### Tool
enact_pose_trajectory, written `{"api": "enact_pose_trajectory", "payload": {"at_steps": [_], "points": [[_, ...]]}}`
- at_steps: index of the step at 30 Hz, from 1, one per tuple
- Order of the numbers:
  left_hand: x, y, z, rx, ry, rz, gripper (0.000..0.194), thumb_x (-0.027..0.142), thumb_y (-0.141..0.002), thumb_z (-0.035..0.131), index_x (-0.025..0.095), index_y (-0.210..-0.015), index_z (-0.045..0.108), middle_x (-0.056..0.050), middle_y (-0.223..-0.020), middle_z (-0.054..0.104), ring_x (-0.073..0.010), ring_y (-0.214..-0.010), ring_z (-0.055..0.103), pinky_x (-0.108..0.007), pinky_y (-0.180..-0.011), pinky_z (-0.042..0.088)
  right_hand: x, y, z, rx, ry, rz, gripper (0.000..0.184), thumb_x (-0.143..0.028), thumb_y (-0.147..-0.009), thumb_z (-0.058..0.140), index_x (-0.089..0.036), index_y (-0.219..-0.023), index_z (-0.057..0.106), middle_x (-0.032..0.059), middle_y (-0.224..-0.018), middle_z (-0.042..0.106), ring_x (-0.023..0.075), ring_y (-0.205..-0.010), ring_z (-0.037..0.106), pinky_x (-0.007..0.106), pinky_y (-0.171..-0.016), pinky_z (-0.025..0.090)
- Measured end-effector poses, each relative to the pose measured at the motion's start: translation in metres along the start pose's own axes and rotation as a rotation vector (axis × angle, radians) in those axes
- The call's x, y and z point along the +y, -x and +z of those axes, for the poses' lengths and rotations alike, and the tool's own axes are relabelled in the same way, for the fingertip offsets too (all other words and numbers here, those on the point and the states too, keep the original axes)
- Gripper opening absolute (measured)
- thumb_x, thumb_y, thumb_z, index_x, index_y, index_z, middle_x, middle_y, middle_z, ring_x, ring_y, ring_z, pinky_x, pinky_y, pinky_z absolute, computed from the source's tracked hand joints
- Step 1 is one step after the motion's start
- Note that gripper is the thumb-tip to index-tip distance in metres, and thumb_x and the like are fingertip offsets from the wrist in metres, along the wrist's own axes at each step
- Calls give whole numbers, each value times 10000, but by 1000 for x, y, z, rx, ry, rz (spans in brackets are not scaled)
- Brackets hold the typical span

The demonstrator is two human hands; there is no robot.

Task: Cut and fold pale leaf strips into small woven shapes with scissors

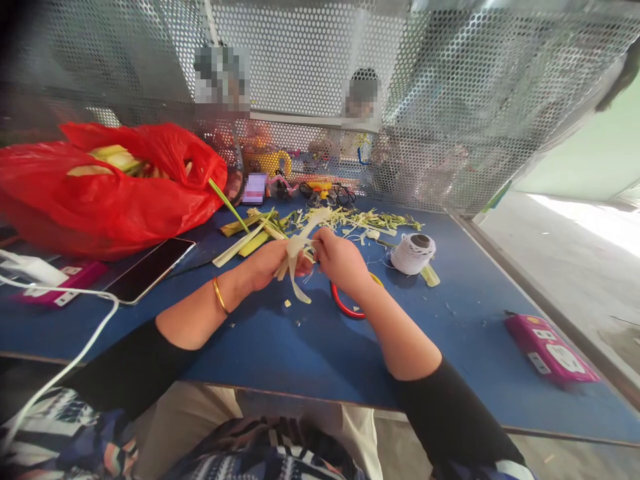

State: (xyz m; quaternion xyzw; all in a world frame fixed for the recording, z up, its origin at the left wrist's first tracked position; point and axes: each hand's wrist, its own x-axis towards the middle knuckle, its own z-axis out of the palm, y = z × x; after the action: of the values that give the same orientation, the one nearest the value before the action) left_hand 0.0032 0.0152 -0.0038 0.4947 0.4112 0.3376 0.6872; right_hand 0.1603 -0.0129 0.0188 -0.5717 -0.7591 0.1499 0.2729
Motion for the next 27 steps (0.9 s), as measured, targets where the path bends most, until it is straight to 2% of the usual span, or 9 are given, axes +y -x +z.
{"api": "enact_pose_trajectory", "payload": {"at_steps": [3, 7, 9, 12, 15, 18, 20, 22, 27], "points": [[3, 0, 0, 36, 150, -94, 311, 115, -890, 380, 161, -633, 549, 19, -492, 515, -94, -428, 517, -248, -566, 502, 0, 1, -2, -38, 247, -63, 161, -206, -906, 421, -212, -916, 582, 56, -810, 693, 171, -675, 588, 268, -601, 307], [3, -1, -3, 150, 215, -45, 351, 176, -942, 399, 183, -593, 429, 96, -436, 269, -37, -326, 245, -158, -372, 246, 6, 0, -10, -69, 345, -102, 227, -191, -904, 424, -209, -942, 648, 76, -892, 716, 177, -733, 600, 269, -618, 316], [2, -2, -4, 244, 230, -15, 366, 230, -970, 384, 184, -609, 423, 102, -443, 248, -35, -331, 205, -155, -357, 179, 10, -1, -16, -11, 358, -87, 252, -167, -887, 429, -203, -967, 665, 77, -877, 718, 186, -732, 605, 276, -627, 332], [1, -4, -6, 346, 192, 33, 368, 231, -979, 352, 184, -623, 431, 103, -440, 256, -39, -332, 202, -160, -361, 189, 16, -2, -25, 157, 322, -79, 282, -151, -878, 422, -187, -998, 674, 84, -880, 719, 194, -720, 615, 286, -643, 369], [-1, -2, -4, 215, 18, 49, 337, 187, -942, 421, 163, -618, 509, 51, -467, 445, -53, -370, 382, -175, -407, 320, 20, -2, -27, 313, 246, -112, 275, -169, -884, 418, -183, -983, 674, 83, -877, 715, 185, -699, 620, 285, -645, 397], [0, 0, 0, 123, -85, 102, 285, 173, -912, 500, 134, -660, 629, -43, -674, 677, -97, -613, 630, -203, -621, 486, 22, -2, -23, 309, 166, -226, 268, -160, -876, 425, -188, -963, 676, 59, -835, 705, 157, -654, 608, 267, -645, 419], [3, 2, 1, 206, -22, 147, 276, 192, -920, 503, 134, -694, 651, -62, -736, 716, -118, -711, 675, -225, -721, 512, 22, -1, -19, 262, 171, -329, 279, -161, -886, 420, -187, -966, 686, 57, -838, 702, 149, -663, 609, 253, -627, 412], [6, 3, 0, 230, 80, 102, 288, 203, -937, 473, 136, -708, 634, -70, -708, 713, -139, -686, 685, -255, -710, 534, 22, 0, -15, 231, 232, -404, 300, -173, -912, 408, -189, -980, 700, 65, -871, 704, 152, -709, 617, 246, -600, 385], [8, 6, 0, 19, 221, -92, 249, 174, -935, 457, 123, -759, 627, -77, -676, 703, -156, -587, 681, -269, -589, 563, 19, 2, -8, 120, 429, -498, 311, -213, -945, 434, -210, -1048, 727, 61, -859, 691, 133, -639, 561, 262, -551, 307]]}}
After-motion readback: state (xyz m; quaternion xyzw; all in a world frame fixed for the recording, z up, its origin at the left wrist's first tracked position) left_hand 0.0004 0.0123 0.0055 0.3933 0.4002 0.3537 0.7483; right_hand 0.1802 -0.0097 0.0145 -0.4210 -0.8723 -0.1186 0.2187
